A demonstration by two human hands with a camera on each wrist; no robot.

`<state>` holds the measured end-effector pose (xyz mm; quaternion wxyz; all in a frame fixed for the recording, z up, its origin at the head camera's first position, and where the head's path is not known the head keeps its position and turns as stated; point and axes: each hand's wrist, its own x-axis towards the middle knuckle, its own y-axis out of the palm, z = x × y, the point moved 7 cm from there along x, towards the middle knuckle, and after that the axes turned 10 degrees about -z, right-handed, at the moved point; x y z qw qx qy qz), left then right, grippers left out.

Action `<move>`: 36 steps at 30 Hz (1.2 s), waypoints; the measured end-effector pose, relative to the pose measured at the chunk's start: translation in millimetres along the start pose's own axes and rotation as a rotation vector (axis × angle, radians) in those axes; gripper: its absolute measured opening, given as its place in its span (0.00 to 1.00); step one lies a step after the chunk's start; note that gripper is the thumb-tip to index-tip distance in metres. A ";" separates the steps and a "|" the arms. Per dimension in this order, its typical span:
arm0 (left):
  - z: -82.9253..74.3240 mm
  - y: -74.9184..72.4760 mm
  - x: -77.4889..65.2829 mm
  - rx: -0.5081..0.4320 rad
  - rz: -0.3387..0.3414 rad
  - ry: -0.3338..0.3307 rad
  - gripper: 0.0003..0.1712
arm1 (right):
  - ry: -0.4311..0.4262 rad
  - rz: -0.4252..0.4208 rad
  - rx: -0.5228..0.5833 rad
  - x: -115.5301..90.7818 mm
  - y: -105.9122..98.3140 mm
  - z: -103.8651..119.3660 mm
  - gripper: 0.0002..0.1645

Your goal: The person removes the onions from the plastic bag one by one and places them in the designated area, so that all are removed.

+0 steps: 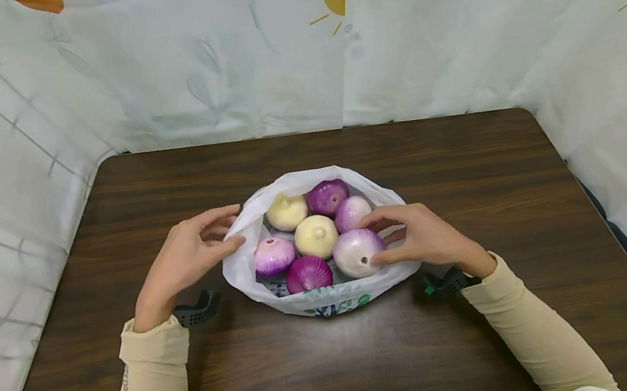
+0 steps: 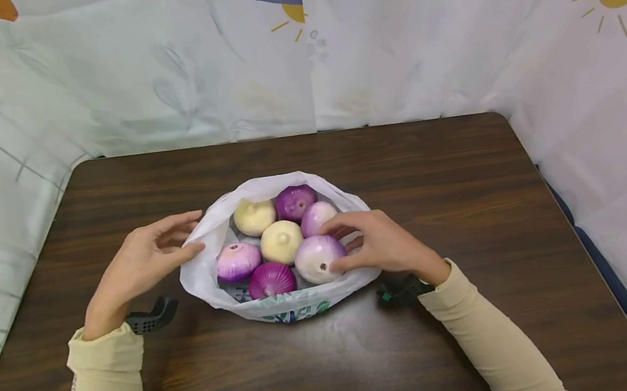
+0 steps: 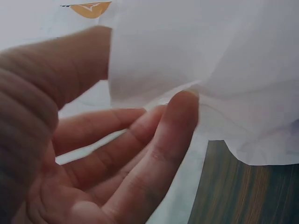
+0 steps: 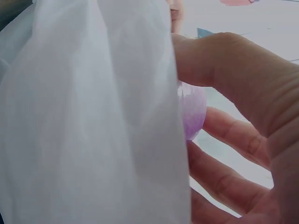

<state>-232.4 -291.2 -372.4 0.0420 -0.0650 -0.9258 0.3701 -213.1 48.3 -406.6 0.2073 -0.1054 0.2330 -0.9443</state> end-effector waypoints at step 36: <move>-18.2 4.5 0.2 -0.044 -0.157 0.214 0.30 | -0.014 -0.234 0.056 -9.2 -60.1 2.9 0.34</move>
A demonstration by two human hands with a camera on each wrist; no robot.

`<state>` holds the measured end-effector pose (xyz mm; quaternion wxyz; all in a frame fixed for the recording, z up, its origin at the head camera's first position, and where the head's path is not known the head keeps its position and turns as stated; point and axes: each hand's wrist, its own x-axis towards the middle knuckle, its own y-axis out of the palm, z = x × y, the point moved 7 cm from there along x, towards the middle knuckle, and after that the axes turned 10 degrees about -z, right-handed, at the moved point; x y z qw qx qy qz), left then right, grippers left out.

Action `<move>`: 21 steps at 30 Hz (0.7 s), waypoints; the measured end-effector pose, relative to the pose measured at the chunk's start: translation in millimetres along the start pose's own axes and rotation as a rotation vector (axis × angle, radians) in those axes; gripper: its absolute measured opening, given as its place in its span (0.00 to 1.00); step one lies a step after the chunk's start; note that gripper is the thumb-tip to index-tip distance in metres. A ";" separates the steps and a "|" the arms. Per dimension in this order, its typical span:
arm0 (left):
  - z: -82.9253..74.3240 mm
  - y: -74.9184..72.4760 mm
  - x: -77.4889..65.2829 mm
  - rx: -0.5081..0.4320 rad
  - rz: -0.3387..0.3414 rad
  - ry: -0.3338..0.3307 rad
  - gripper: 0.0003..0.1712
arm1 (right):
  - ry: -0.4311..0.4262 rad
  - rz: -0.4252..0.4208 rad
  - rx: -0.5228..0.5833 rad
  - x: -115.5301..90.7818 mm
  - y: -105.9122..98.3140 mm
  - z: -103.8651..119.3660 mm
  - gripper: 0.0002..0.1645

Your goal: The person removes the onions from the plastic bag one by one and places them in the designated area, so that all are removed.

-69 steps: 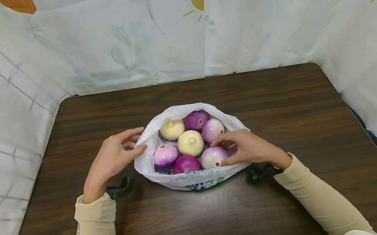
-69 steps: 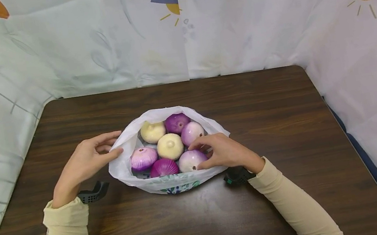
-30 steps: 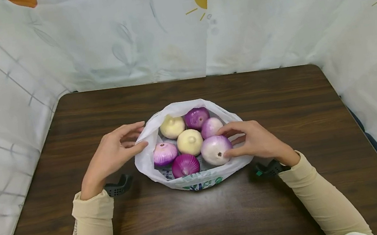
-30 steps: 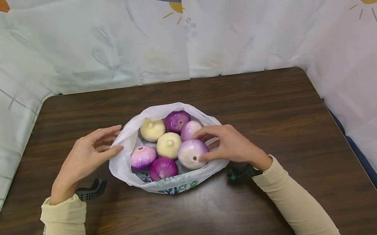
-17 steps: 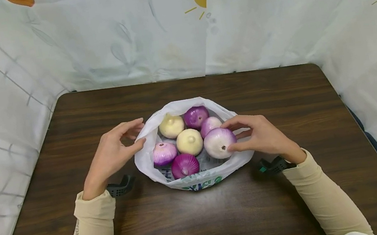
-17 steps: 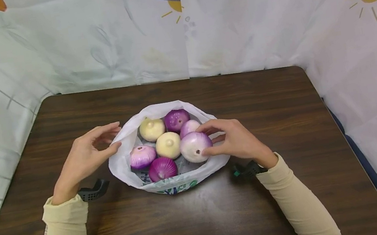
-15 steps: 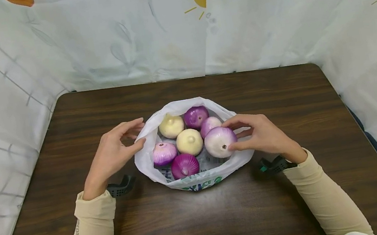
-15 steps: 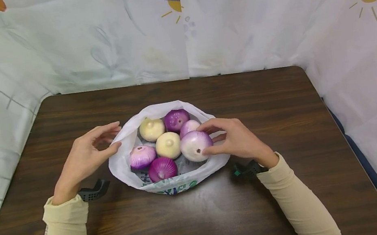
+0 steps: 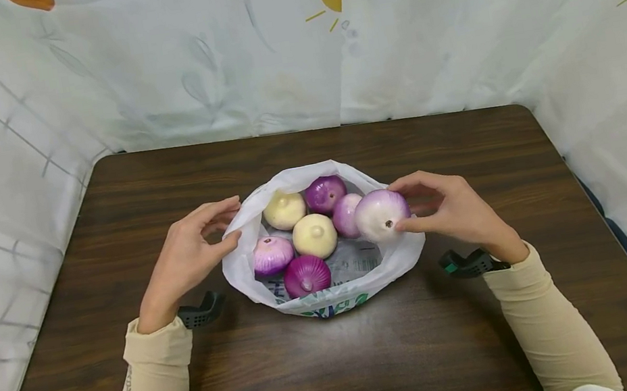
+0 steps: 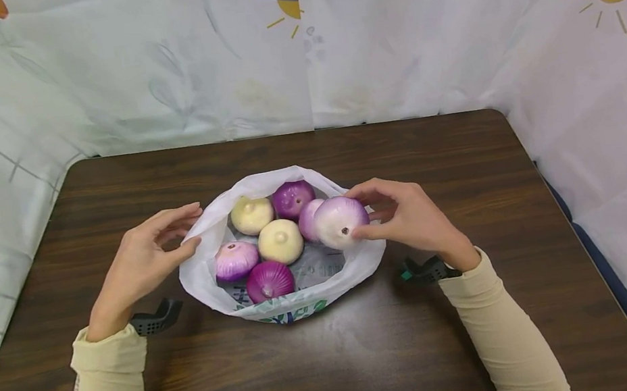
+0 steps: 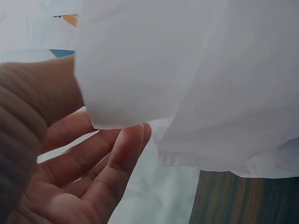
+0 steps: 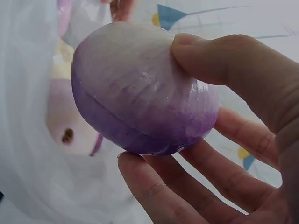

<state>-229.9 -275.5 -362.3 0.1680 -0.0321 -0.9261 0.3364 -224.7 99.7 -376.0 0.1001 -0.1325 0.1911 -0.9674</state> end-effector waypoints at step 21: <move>1.3 0.9 -0.9 0.016 -0.002 0.007 0.26 | 0.024 -0.194 0.123 -0.1 -42.6 -3.0 0.33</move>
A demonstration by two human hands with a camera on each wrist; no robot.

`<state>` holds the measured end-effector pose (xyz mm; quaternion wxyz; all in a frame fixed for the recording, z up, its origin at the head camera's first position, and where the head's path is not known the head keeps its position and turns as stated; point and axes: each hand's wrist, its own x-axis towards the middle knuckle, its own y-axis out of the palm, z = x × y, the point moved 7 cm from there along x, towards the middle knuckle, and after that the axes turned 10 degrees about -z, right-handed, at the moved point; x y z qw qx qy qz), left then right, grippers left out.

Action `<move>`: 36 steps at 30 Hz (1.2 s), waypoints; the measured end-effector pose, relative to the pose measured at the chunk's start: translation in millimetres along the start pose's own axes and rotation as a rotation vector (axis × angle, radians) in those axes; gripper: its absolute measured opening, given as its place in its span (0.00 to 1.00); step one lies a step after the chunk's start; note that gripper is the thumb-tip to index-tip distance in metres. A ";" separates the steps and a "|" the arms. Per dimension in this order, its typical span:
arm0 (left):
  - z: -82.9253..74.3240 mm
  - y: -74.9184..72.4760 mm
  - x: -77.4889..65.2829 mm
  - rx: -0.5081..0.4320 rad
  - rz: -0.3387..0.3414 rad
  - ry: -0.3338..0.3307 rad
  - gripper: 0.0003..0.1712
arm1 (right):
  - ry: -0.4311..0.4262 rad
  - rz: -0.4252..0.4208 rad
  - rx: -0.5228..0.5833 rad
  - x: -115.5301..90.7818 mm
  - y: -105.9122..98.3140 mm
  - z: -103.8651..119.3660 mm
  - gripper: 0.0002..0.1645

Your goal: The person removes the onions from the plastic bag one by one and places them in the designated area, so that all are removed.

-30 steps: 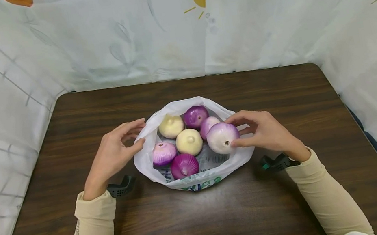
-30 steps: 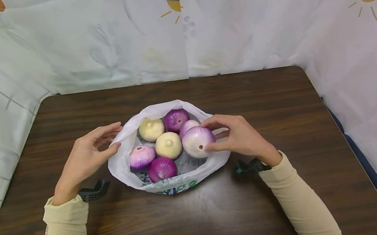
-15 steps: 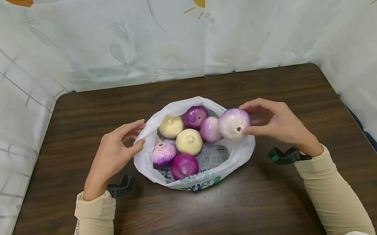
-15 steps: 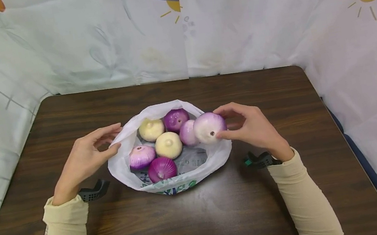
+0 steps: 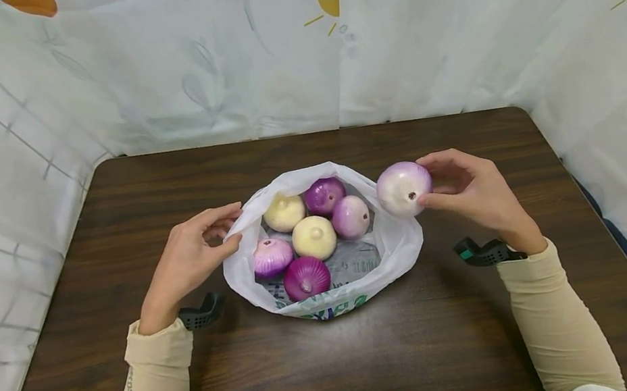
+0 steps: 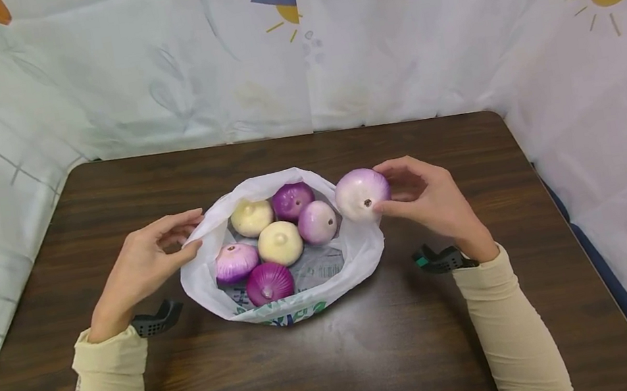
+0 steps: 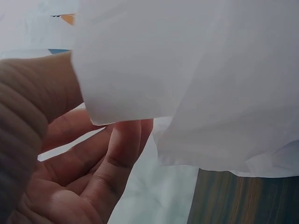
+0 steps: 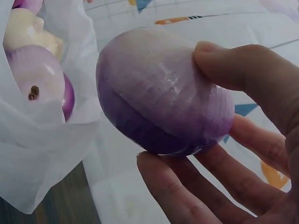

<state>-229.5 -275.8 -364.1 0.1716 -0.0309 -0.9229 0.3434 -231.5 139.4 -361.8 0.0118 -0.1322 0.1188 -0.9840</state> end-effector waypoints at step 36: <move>2.1 0.9 0.9 0.080 -0.023 0.005 0.22 | 0.036 -0.247 -0.041 13.0 -35.0 -28.8 0.31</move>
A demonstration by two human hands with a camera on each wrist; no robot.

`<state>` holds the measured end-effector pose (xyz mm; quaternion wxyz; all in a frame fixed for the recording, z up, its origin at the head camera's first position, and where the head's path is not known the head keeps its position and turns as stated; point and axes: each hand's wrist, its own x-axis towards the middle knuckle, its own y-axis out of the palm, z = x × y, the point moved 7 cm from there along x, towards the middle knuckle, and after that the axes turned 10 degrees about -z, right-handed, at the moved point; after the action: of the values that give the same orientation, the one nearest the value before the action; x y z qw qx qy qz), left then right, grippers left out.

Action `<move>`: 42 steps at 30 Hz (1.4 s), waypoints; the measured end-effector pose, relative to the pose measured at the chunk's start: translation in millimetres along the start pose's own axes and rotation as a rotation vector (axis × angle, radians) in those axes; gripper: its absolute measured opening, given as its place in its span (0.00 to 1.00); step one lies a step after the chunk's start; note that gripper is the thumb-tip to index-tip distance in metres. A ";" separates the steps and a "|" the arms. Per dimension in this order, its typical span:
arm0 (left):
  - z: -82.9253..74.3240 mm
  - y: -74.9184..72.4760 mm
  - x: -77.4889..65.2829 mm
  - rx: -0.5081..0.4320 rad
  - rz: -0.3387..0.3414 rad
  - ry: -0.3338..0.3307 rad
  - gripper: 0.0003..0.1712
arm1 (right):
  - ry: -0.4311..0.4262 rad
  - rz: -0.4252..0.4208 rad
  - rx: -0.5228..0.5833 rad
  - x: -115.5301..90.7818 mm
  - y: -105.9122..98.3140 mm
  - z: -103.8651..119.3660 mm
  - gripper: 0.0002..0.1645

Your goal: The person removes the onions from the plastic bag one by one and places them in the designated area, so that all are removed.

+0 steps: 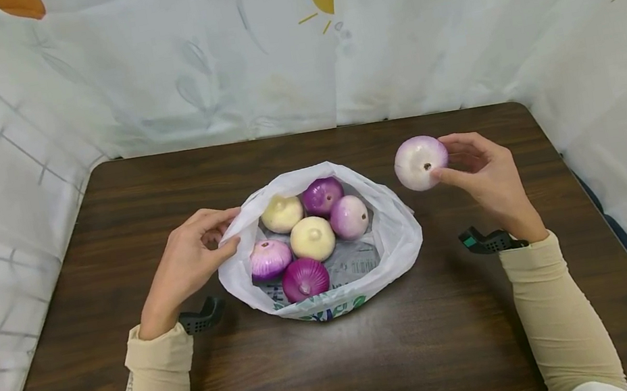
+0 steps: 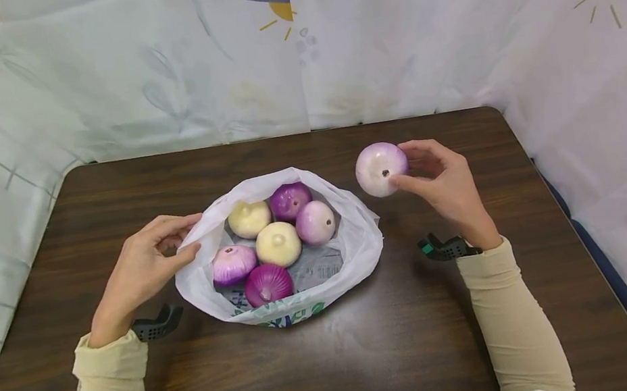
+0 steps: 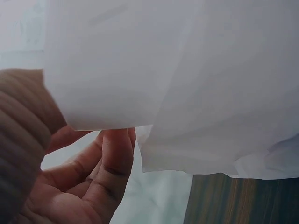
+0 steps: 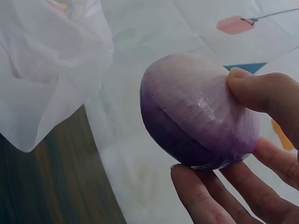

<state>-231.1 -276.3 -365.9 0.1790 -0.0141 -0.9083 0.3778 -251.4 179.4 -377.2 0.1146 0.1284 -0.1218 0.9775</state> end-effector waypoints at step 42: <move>1.4 0.4 -0.6 0.052 0.015 0.030 0.25 | 0.297 -0.011 0.085 12.1 -11.2 -90.4 0.33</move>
<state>-231.0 -277.0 -367.3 0.1901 -0.0218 -0.8954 0.4021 -280.1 216.5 -456.2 0.1312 -0.0123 -0.0611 0.9894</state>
